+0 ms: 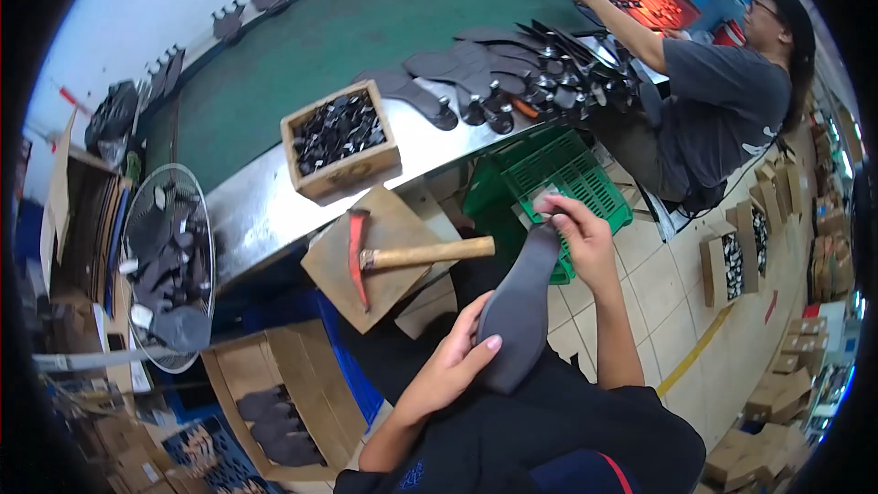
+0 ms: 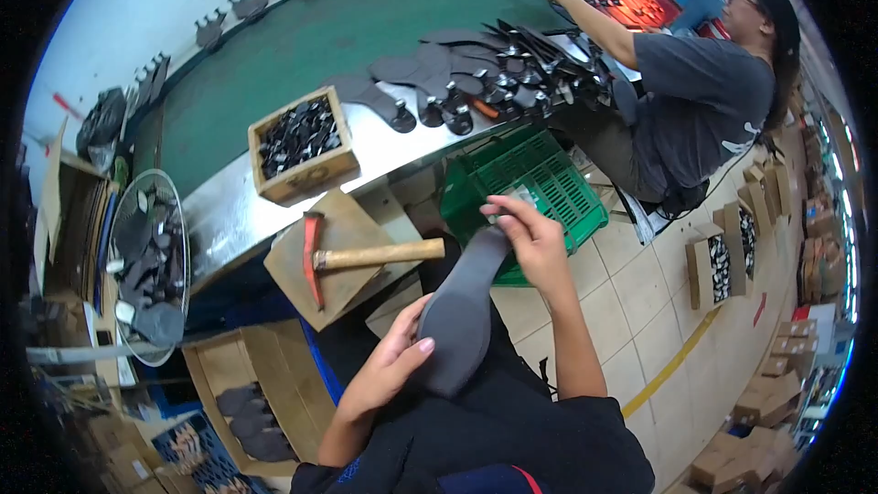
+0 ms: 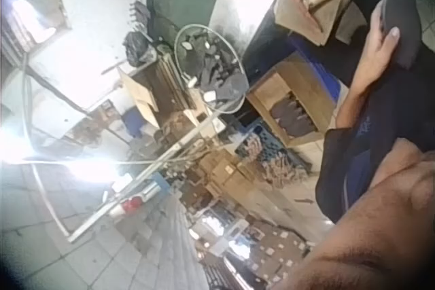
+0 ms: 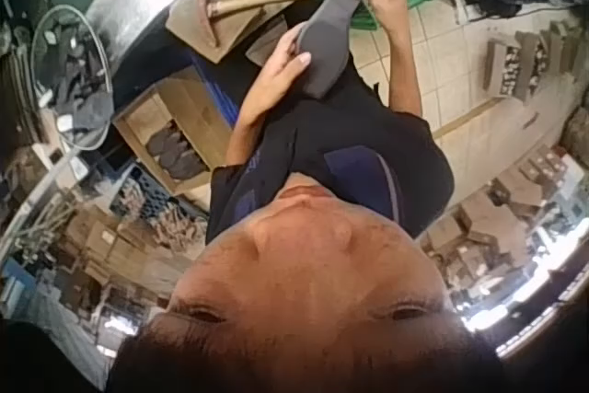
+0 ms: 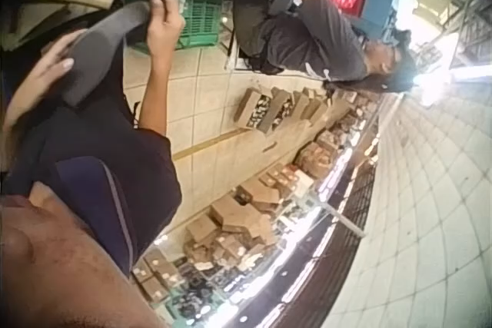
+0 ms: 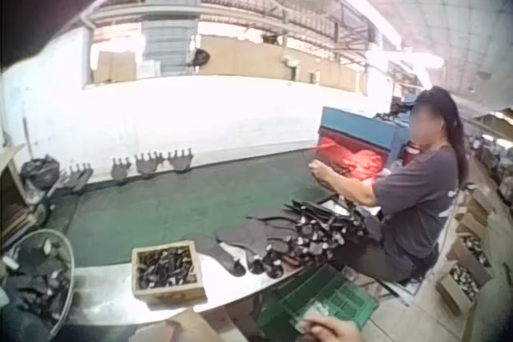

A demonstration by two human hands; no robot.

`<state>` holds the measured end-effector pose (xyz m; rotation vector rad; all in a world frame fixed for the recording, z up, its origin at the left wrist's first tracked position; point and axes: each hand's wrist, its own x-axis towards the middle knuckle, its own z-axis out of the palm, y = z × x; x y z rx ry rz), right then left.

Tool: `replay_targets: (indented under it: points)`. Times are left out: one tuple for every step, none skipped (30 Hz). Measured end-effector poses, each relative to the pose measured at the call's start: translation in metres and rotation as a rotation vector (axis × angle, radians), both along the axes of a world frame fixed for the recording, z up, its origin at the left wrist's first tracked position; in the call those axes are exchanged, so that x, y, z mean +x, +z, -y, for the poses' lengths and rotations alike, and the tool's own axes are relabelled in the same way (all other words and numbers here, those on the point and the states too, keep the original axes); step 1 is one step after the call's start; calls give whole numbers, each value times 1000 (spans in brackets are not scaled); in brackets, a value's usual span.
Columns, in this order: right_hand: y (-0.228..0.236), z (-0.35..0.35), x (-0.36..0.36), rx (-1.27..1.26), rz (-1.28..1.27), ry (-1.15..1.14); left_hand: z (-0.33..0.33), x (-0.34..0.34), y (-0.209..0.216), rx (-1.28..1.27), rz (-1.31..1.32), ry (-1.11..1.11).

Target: Assemble and attach small components to shoe soles using a hammer.

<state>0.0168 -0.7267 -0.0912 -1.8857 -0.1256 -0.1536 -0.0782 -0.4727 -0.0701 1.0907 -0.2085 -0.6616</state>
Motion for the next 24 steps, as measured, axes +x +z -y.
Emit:
replay_targets:
  points:
    - [-26,22,7,55,13,-84,7,4,-4,97,-7,35]
    - [-56,51,17,163,-15,-146,12,8,-9,190,-12,72]
    - [-81,77,26,220,-52,-217,11,13,-14,309,80,58]
    - [-102,103,35,192,-19,-312,12,18,-13,315,91,52]
    - [-136,138,45,201,41,-409,14,24,-10,316,126,45]
    - [-170,177,55,188,135,-488,18,32,-4,314,162,37]
    - [-186,202,61,-42,40,-554,19,39,4,357,184,59]
    - [-200,220,66,-274,-57,-613,21,50,9,418,309,99]
    - [-219,239,65,-272,-53,-615,22,66,15,471,383,109]
    - [-239,257,61,-584,-155,-654,25,86,21,522,460,115]
    - [-252,262,64,-887,-254,-674,29,109,17,624,575,169]
    - [-256,251,70,-870,-246,-664,34,139,10,696,689,250]
    - [-254,230,71,-898,-284,-731,42,167,14,882,578,275]
    - [-250,211,70,-929,-319,-801,47,200,-5,1026,717,400]
    - [-246,195,65,-978,-230,-784,49,234,-29,1093,982,498]
    - [-244,181,58,-968,-228,-787,54,269,-52,1304,980,481]
    - [-241,162,54,-862,-126,-714,52,302,-86,1467,1067,660]
    - [-242,151,41,-766,-49,-666,60,316,-82,1459,1085,642]
    - [-240,129,28,-682,-34,-609,62,325,-72,1440,856,559]
    - [-233,107,19,-600,-11,-547,61,329,-61,1409,628,483]
    - [-225,94,9,-597,-1,-551,60,331,-52,1408,637,490]
    - [-216,79,-1,-529,28,-516,53,329,-43,1369,786,555]
    - [-204,63,-12,-464,48,-479,47,323,-35,1326,927,612]
    - [-180,48,-17,-460,44,-469,45,306,-2,1383,1019,601]
